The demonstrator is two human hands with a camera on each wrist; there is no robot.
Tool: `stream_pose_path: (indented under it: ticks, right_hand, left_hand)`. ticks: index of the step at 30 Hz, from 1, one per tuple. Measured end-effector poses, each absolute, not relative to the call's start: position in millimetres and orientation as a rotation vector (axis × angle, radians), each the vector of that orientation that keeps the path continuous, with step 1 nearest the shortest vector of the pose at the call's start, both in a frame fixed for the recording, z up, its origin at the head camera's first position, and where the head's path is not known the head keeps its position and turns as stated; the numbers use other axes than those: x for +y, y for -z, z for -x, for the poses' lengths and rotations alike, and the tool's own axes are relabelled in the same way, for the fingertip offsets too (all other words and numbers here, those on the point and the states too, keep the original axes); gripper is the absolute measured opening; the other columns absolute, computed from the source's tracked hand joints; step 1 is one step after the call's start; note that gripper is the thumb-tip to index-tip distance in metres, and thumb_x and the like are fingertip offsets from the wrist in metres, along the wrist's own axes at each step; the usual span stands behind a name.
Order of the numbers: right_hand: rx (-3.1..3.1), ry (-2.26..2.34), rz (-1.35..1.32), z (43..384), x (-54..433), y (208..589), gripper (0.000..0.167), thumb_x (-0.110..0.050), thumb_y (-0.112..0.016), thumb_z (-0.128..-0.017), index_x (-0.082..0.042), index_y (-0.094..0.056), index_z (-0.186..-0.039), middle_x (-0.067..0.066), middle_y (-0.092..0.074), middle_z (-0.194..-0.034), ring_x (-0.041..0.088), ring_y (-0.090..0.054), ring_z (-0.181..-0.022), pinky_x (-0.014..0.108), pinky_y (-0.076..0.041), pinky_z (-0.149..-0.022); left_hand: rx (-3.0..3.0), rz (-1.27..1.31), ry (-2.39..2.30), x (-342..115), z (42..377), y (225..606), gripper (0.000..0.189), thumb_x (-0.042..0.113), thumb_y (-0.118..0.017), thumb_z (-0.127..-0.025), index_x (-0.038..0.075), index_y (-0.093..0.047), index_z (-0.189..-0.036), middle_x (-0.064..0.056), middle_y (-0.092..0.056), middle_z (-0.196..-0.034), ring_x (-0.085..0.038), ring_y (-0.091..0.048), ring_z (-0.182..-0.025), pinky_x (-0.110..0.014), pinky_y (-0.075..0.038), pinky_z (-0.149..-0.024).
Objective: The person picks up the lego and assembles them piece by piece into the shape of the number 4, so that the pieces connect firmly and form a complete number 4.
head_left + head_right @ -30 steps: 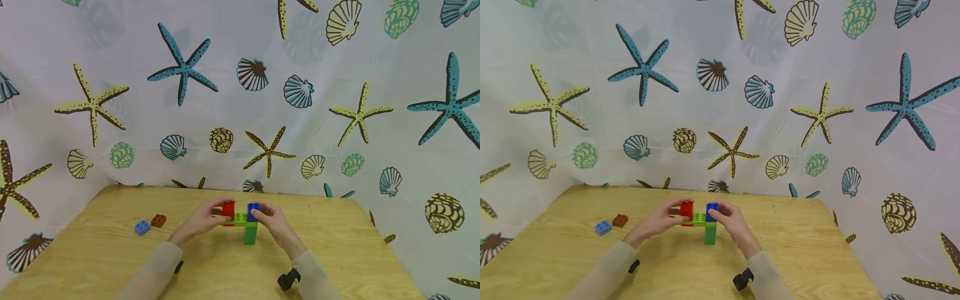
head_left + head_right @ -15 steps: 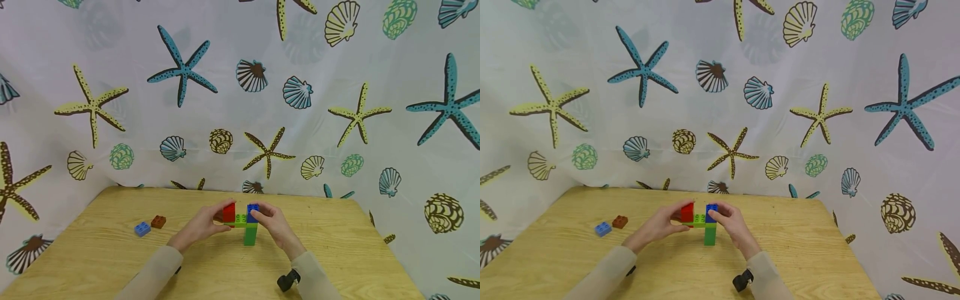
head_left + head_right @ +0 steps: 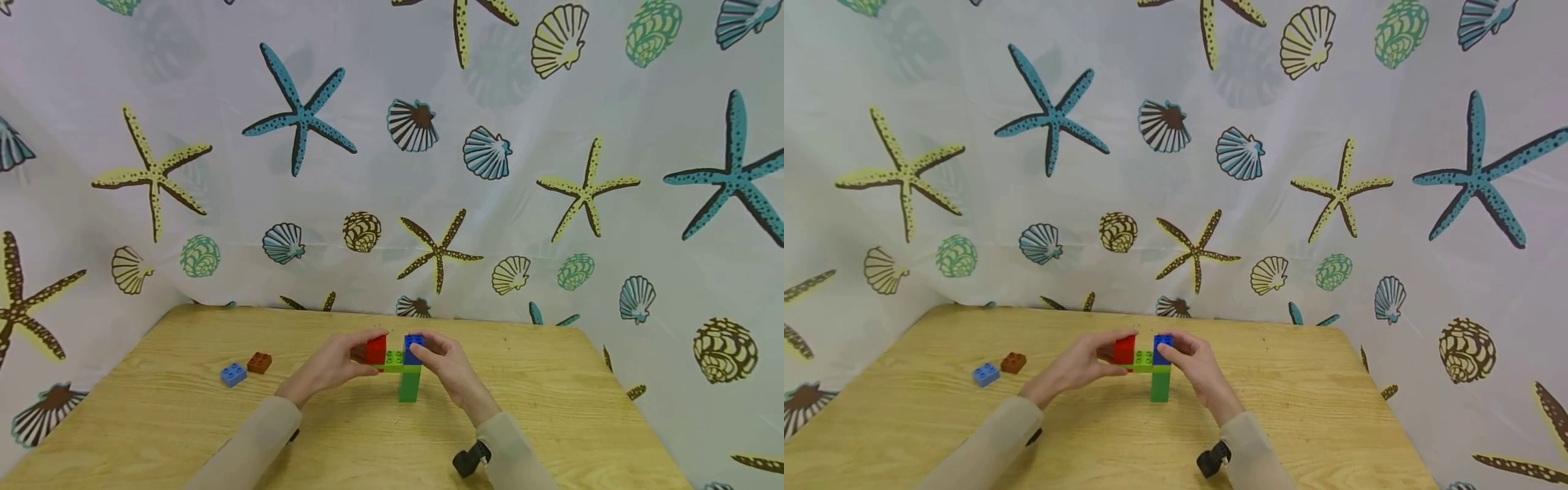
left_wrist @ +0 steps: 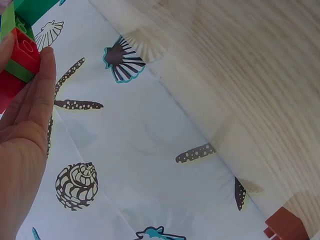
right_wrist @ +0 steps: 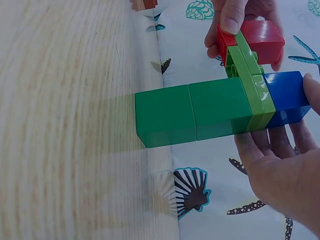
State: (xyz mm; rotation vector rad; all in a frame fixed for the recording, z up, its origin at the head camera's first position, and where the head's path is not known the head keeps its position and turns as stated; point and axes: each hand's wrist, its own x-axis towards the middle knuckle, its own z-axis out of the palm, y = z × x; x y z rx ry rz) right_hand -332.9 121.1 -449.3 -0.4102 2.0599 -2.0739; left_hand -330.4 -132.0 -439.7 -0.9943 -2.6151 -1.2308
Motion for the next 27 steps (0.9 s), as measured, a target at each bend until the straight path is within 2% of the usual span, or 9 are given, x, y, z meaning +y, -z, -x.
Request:
stream_pose_path:
  ticks: [7, 15, 22, 27]
  right_hand:
    - [2.064, 2.077, 0.411, 332.8, 122.3, 449.9, 0.057, -0.033, -0.068, -0.093, -0.004, -0.052, -0.139, 0.016, -0.057, -0.134, 0.024, -0.058, -0.12, 0.045, -0.039, -0.111]
    - [2.043, 2.084, 0.41, 332.3, 121.5, 450.1, 0.061, -0.033, -0.07, -0.091, -0.003, -0.052, -0.14, 0.016, -0.057, -0.135, 0.024, -0.058, -0.12, 0.05, -0.034, -0.113]
    - [2.075, 2.078, 0.422, 333.5, 121.7, 448.1, 0.052, -0.031, -0.068, -0.093, -0.007, -0.055, -0.137, 0.014, -0.059, -0.132, 0.019, -0.059, -0.115, 0.045, -0.039, -0.111]
    - [2.059, 2.082, 0.409, 334.4, 122.3, 448.2, 0.049, -0.03, -0.068, -0.093, -0.007, -0.057, -0.136, 0.012, -0.06, -0.13, 0.018, -0.059, -0.114, 0.046, -0.038, -0.112]
  left_hand:
    - [-2.615, 0.99, 1.259, -130.3, 330.7, 440.2, 0.07, 0.01, -0.078, -0.082, 0.019, -0.049, -0.146, -0.009, -0.068, -0.117, -0.02, -0.07, -0.097, -0.033, -0.057, -0.085]
    - [-2.647, 0.997, 1.085, -129.2, 329.4, 441.4, 0.084, 0.008, -0.081, -0.078, 0.026, -0.042, -0.15, -0.008, -0.066, -0.12, -0.018, -0.07, -0.096, -0.03, -0.058, -0.082]
    - [-2.647, 0.972, 0.97, -125.8, 330.7, 442.6, 0.086, 0.007, -0.084, -0.075, 0.021, -0.041, -0.149, -0.005, -0.067, -0.116, -0.016, -0.068, -0.096, -0.031, -0.057, -0.084]
    - [-2.61, 0.979, 0.969, -124.6, 331.4, 443.9, 0.084, 0.004, -0.084, -0.074, 0.019, -0.045, -0.147, -0.007, -0.068, -0.114, -0.018, -0.069, -0.095, -0.028, -0.057, -0.082]
